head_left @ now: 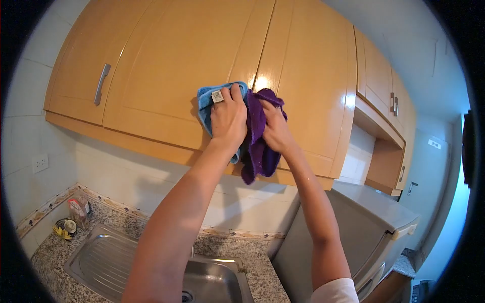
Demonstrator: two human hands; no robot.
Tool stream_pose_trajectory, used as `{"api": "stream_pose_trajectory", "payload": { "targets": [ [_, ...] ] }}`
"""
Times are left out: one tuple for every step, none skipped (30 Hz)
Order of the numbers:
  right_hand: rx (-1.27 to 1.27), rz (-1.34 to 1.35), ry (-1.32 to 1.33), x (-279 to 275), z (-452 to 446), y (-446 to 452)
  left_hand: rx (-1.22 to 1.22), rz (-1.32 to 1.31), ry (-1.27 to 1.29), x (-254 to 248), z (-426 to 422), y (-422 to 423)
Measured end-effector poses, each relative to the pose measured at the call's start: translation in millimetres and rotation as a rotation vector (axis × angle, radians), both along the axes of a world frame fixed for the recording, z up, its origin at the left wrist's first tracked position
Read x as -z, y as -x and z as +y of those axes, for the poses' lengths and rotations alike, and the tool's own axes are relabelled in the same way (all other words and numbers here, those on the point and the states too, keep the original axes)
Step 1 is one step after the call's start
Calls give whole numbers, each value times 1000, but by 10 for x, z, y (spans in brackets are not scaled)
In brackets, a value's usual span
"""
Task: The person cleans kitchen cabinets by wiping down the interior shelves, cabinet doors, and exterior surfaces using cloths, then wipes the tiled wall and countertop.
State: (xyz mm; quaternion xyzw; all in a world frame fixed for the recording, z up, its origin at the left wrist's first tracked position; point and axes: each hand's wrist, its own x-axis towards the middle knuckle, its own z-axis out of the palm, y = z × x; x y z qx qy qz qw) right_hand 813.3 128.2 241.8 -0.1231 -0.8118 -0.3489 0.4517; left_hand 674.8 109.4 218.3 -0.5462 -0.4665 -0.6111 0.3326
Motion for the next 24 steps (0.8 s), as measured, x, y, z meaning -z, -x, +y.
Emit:
{"api": "stream_pose_trajectory", "payload": {
  "targets": [
    [2,4,7,-17,19,-9,2,4,7,33,20,-4],
    [-30,8,-63,-114,49,-5,33,15,-27,53,-12,4],
    [-66,8,-137,-241,87,9,60,22,-65,64,-29,27],
    [-105,60,-114,-363,198,5,55,16,-67,73,-29,48],
    [-66,74,-43,-473,247,-20,72,27,-79,92,-16,53],
    [-25,90,29,-566,288,-25,90,41,-91,108,8,56],
    [-31,110,-156,-632,358,17,75,64,-139,128,64,70],
    [-31,107,-154,-631,315,40,76,62,-137,134,85,92],
    [-21,154,-227,-624,261,55,119,102,-203,152,103,119],
    [-14,199,-296,-599,217,95,158,140,-267,174,117,160],
    [-33,252,-312,-536,281,38,148,129,-257,196,120,217],
    [38,256,-293,-416,252,-46,215,160,-248,222,122,286],
    [130,289,-356,-256,285,-159,278,193,-240,258,124,369],
    [309,283,-351,-123,304,-274,260,189,-228,333,129,517],
    [492,322,-370,51,432,-433,100,362,-195,446,142,738],
    [611,341,-406,194,638,-641,-57,532,-161,555,138,961],
    [492,389,-313,334,663,-739,-134,486,99,674,107,1165],
    [544,419,-324,442,513,-707,-99,310,85,719,91,1341],
    [601,445,-320,529,386,-708,-64,140,67,733,78,1512],
    [662,473,-312,616,323,-722,-143,34,-27,692,77,1708],
    [665,477,-308,689,326,-756,-217,-72,-119,624,86,1900],
    [658,528,-302,738,331,-803,-299,-144,-153,559,90,2078],
    [655,578,-297,783,332,-843,-378,-217,-186,516,112,2211],
    [667,580,-295,841,369,-884,-367,-212,-182,506,189,2280]
  ]
}}
